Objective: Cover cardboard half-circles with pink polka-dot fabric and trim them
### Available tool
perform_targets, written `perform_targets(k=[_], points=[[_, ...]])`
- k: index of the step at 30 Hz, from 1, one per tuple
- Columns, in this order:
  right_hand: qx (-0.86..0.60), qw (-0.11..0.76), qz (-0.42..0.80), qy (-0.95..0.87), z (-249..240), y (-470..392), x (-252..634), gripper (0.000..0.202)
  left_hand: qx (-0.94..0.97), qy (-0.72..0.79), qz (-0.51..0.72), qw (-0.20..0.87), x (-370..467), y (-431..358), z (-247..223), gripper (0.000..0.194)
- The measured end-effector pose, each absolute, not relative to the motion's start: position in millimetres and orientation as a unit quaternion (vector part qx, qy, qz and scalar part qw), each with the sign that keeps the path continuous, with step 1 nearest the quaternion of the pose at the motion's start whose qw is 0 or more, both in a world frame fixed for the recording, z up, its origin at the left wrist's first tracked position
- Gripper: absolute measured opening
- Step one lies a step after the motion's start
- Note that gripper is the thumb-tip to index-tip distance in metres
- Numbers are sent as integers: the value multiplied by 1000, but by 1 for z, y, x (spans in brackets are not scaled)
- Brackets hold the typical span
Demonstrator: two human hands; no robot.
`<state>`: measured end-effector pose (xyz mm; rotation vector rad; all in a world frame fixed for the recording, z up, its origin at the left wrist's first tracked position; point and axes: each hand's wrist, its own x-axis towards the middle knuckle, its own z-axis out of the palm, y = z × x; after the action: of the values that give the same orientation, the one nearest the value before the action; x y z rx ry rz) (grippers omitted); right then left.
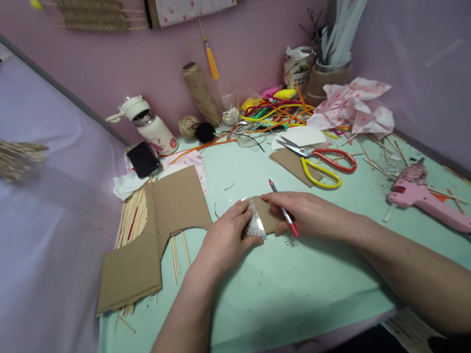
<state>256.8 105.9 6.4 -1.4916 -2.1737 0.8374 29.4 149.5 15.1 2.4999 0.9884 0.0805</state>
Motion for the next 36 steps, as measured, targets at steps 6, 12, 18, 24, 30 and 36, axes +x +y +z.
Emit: perform_targets(k=[6,12,18,24,30,36], points=[[-526,239,302,-758,8,107,257,42,908,352,30,227,30,149,17,60],[-548,391,320,-667,9,110,254,25,905,353,33,234,31,149,20,56],[-589,459,340,-572,2,117,246,34,903,359,29,236,32,147,22,52],[-613,461,400,-502,-6,125,232,24,901,362,30,238,31,147,21,55],[-625,442,371,-526,-10,133,228,27,897,370,18,243,32,147,22,55],[-616,430,366,-549,-15,133,227,30,896,372,11,243,34,146,25,54]])
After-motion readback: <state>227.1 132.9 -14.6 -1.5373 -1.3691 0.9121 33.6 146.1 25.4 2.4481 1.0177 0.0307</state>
